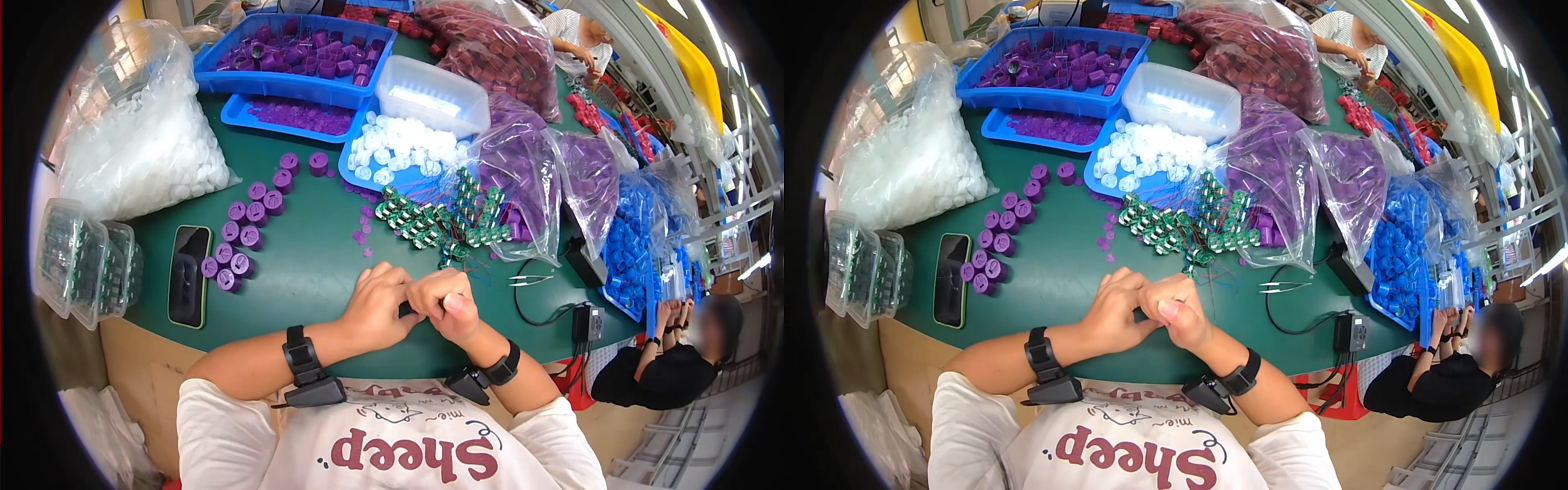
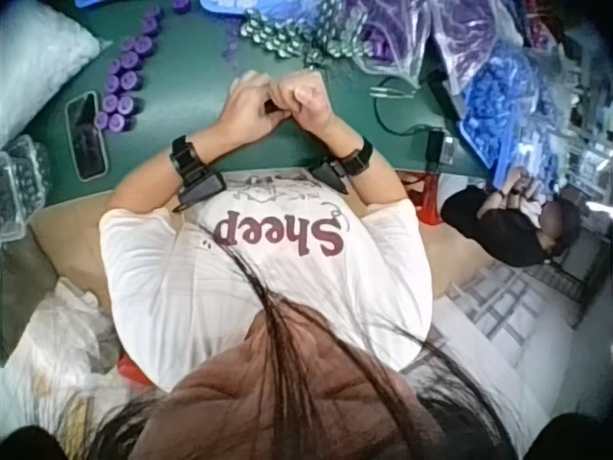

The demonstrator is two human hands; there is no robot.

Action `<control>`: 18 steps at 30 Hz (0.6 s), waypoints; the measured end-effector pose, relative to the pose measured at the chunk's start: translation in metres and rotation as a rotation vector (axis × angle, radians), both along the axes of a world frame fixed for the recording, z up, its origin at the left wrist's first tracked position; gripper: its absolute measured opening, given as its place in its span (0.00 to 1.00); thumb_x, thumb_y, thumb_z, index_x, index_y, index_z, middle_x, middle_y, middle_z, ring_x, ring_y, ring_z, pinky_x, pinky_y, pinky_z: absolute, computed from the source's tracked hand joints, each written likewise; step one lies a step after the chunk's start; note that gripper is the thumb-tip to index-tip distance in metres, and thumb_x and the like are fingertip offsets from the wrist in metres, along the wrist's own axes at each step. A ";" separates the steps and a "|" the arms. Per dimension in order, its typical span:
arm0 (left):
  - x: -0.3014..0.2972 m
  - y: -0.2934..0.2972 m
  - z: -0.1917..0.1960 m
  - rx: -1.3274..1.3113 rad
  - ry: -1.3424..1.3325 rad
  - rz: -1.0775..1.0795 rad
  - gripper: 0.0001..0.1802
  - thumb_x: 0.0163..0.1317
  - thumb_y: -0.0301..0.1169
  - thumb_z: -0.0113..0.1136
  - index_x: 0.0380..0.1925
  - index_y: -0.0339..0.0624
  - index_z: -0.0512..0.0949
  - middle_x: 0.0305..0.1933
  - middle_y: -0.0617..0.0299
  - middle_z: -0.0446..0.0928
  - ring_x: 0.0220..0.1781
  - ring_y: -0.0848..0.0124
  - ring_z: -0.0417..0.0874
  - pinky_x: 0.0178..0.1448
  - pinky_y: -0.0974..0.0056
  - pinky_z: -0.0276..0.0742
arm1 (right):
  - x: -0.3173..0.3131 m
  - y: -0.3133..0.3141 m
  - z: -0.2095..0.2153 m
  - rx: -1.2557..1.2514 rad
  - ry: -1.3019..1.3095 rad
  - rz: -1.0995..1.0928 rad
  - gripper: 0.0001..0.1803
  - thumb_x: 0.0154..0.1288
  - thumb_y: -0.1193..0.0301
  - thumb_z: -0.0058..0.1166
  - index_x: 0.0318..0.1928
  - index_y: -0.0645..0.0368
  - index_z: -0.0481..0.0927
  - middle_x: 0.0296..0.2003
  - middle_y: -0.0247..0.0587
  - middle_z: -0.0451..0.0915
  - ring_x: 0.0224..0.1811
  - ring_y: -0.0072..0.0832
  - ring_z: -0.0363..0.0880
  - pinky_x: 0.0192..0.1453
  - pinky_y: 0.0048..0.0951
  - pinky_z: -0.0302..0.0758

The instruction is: Assembling small plastic components (purple caps and green bases) at a manufacturing workbench.

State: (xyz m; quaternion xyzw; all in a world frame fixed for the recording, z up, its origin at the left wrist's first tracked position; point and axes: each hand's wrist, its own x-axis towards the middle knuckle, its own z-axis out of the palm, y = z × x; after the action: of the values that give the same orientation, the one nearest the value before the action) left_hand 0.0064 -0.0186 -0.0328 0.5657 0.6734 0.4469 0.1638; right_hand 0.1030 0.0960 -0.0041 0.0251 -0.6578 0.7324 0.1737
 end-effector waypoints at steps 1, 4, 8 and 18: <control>0.000 0.000 -0.001 -0.001 -0.001 -0.002 0.11 0.38 0.29 0.71 0.23 0.44 0.79 0.32 0.63 0.73 0.39 0.62 0.70 0.44 0.59 0.62 | -0.001 0.000 0.000 0.008 -0.002 -0.009 0.32 0.59 0.49 0.43 0.08 0.59 0.55 0.08 0.38 0.59 0.13 0.26 0.56 0.19 0.28 0.51; -0.001 0.002 -0.006 0.033 -0.006 -0.002 0.11 0.38 0.29 0.71 0.24 0.44 0.79 0.32 0.63 0.73 0.39 0.62 0.70 0.44 0.58 0.61 | -0.003 -0.003 0.002 0.044 0.007 -0.023 0.32 0.59 0.50 0.42 0.08 0.59 0.55 0.08 0.38 0.58 0.13 0.26 0.55 0.19 0.27 0.51; -0.003 -0.001 -0.005 -0.010 0.008 -0.011 0.12 0.38 0.30 0.71 0.25 0.45 0.79 0.31 0.63 0.72 0.40 0.62 0.70 0.44 0.58 0.62 | -0.006 0.001 0.003 -0.098 0.022 -0.037 0.31 0.60 0.53 0.40 0.08 0.59 0.54 0.08 0.37 0.57 0.12 0.25 0.52 0.19 0.27 0.50; 0.002 0.001 -0.002 0.018 0.090 -0.021 0.14 0.41 0.29 0.69 0.32 0.43 0.79 0.33 0.58 0.72 0.40 0.59 0.72 0.45 0.57 0.66 | -0.004 0.007 0.016 -0.100 0.071 -0.006 0.30 0.62 0.52 0.41 0.10 0.57 0.56 0.09 0.33 0.58 0.13 0.22 0.53 0.19 0.25 0.50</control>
State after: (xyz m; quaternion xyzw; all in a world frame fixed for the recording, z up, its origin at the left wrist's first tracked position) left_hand 0.0080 -0.0177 -0.0344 0.5938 0.6700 0.4251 0.1332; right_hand 0.0992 0.1032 0.0122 0.0405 -0.6139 0.7625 0.2002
